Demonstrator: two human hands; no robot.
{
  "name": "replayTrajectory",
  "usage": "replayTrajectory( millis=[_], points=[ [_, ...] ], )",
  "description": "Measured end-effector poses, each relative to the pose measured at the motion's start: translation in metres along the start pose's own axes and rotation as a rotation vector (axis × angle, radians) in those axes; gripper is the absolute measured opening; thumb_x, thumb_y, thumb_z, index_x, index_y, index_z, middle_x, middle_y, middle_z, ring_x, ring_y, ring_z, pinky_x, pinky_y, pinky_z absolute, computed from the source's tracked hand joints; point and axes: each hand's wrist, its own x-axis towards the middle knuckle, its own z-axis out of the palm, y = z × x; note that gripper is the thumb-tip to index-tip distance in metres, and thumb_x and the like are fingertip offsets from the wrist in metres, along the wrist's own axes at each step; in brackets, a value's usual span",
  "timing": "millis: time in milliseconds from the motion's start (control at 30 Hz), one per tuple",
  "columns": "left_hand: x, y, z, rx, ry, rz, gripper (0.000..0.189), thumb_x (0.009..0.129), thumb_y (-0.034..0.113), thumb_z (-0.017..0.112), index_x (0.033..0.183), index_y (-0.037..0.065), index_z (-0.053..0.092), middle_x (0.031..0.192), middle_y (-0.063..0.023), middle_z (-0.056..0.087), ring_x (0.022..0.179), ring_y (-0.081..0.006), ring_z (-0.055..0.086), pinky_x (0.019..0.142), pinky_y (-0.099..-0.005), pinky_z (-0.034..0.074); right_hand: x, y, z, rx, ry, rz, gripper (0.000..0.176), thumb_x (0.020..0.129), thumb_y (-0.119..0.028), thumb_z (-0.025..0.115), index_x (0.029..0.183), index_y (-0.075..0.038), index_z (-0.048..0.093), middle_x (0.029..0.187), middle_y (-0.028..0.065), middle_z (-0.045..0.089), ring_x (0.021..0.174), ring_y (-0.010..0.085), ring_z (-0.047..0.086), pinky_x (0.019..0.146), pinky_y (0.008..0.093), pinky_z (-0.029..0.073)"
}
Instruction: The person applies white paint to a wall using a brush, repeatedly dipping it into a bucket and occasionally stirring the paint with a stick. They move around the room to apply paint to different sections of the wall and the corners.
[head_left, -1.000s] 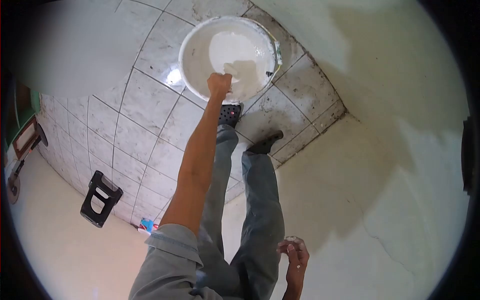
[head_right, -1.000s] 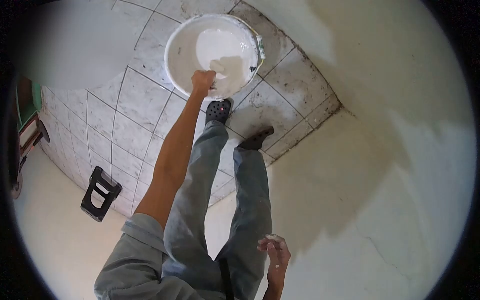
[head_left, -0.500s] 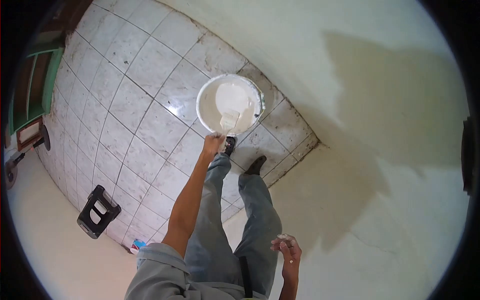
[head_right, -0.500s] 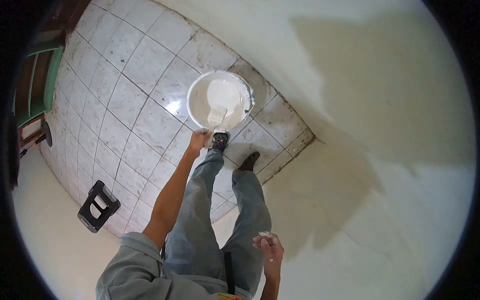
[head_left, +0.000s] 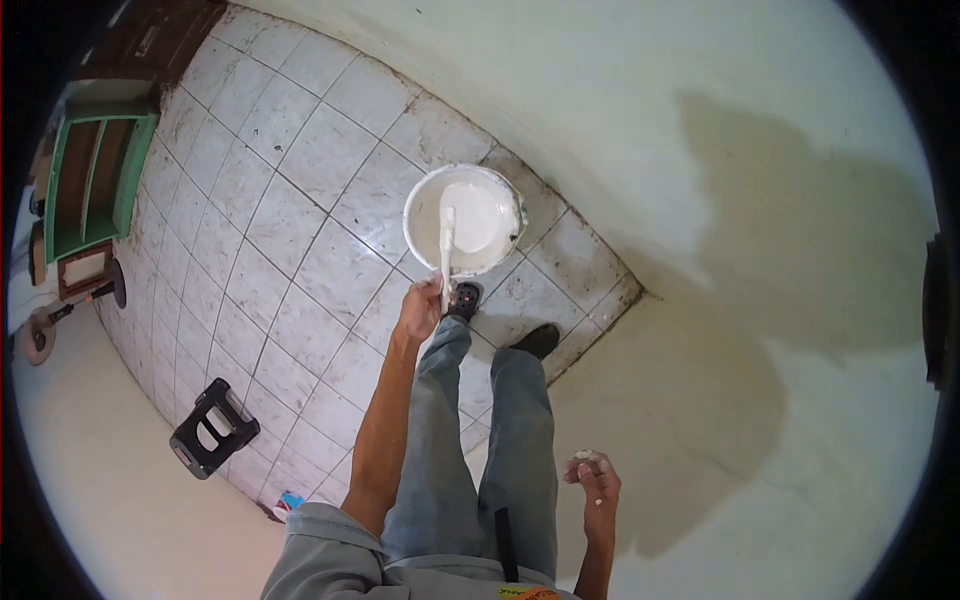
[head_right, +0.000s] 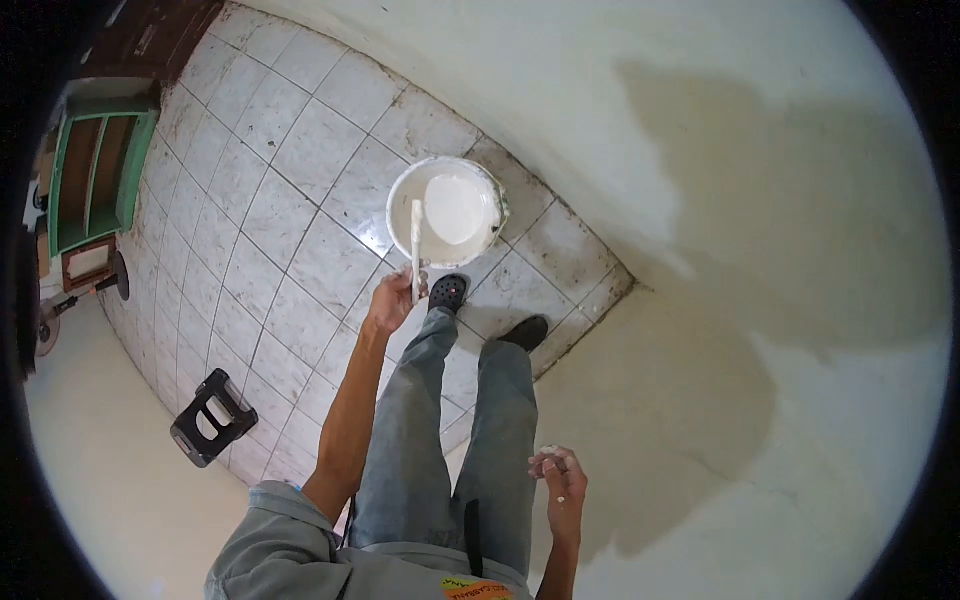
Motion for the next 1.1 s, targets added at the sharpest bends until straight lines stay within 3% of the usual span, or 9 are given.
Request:
replayTrajectory(
  millis=[133, 233, 467, 567, 733, 867, 933, 1100],
  points=[
    [-0.015, 0.01, 0.03, -0.158, -0.063, -0.073, 0.029, 0.092, 0.022, 0.039, 0.109, 0.001, 0.049, 0.076, -0.0048, 0.051, 0.068, -0.0156, 0.048, 0.07, -0.0307, 0.041, -0.006, 0.018, -0.023, 0.012, -0.004, 0.003, 0.019, 0.089, -0.013, 0.049, 0.101, 0.002, 0.054, 0.086, 0.01, 0.06, 0.076, 0.0139, 0.055, 0.071, 0.028, 0.046],
    [-0.023, -0.002, 0.039, -0.211, -0.033, 0.012, 0.028, 0.095, 0.025, 0.036, 0.099, 0.002, 0.052, 0.07, -0.0041, 0.05, 0.063, -0.0146, 0.047, 0.066, -0.0311, 0.042, -0.011, 0.024, -0.035, 0.034, -0.017, 0.013, 0.02, 0.089, -0.013, 0.049, 0.102, 0.001, 0.053, 0.087, 0.01, 0.06, 0.077, 0.0136, 0.055, 0.072, 0.0278, 0.046],
    [-0.033, -0.014, 0.038, -0.295, -0.185, -0.006, 0.021, 0.093, 0.024, 0.038, 0.106, 0.01, 0.047, 0.077, -0.0061, 0.048, 0.062, -0.015, 0.039, 0.063, -0.0292, 0.037, -0.016, 0.022, -0.049, 0.091, 0.007, -0.022, 0.019, 0.089, -0.012, 0.049, 0.102, 0.001, 0.054, 0.087, 0.0096, 0.06, 0.077, 0.0137, 0.055, 0.073, 0.0276, 0.046],
    [-0.039, -0.016, 0.044, -0.219, -0.08, 0.017, 0.025, 0.094, 0.028, 0.036, 0.107, 0.01, 0.045, 0.08, -0.0079, 0.049, 0.063, -0.0157, 0.039, 0.059, -0.0282, 0.035, -0.018, 0.025, -0.052, 0.076, 0.016, -0.023, 0.017, 0.088, -0.01, 0.048, 0.1, 0.0, 0.054, 0.085, 0.0092, 0.06, 0.074, 0.0136, 0.055, 0.07, 0.0279, 0.046],
    [-0.045, -0.017, 0.047, -0.094, 0.021, 0.045, 0.031, 0.096, 0.031, 0.033, 0.111, 0.007, 0.045, 0.09, -0.0102, 0.054, 0.069, -0.0175, 0.049, 0.063, -0.0294, 0.042, -0.023, 0.043, -0.062, 0.107, 0.013, -0.028, 0.018, 0.089, -0.011, 0.048, 0.102, 0.0, 0.053, 0.087, 0.0096, 0.06, 0.075, 0.0136, 0.055, 0.071, 0.028, 0.046],
    [-0.07, 0.006, 0.08, 0.122, 0.193, 0.121, 0.037, 0.096, 0.031, 0.032, 0.109, 0.002, 0.051, 0.081, -0.0045, 0.054, 0.066, -0.0144, 0.051, 0.057, -0.0286, 0.044, -0.039, 0.036, -0.075, 0.11, 0.024, -0.08, 0.019, 0.089, -0.01, 0.048, 0.103, 0.001, 0.053, 0.088, 0.0095, 0.06, 0.076, 0.0137, 0.054, 0.072, 0.028, 0.045],
    [-0.085, 0.02, 0.088, 0.165, 0.103, 0.166, 0.039, 0.096, 0.032, 0.032, 0.111, 0.001, 0.052, 0.078, -0.0038, 0.053, 0.065, -0.014, 0.051, 0.056, -0.0282, 0.044, -0.055, 0.023, -0.086, 0.094, 0.021, -0.14, 0.019, 0.089, -0.01, 0.049, 0.104, 0.001, 0.053, 0.089, 0.0095, 0.06, 0.077, 0.0137, 0.055, 0.073, 0.0277, 0.045],
    [-0.126, 0.046, 0.107, 0.152, 0.108, 0.173, 0.042, 0.096, 0.036, 0.034, 0.109, 0.001, 0.054, 0.072, -0.0037, 0.052, 0.061, -0.0148, 0.051, 0.054, -0.0291, 0.044, -0.102, -0.028, -0.114, -0.014, 0.046, -0.357, 0.021, 0.089, -0.012, 0.05, 0.105, 0.002, 0.052, 0.09, 0.0094, 0.059, 0.079, 0.0132, 0.055, 0.073, 0.0272, 0.046]
  ],
)
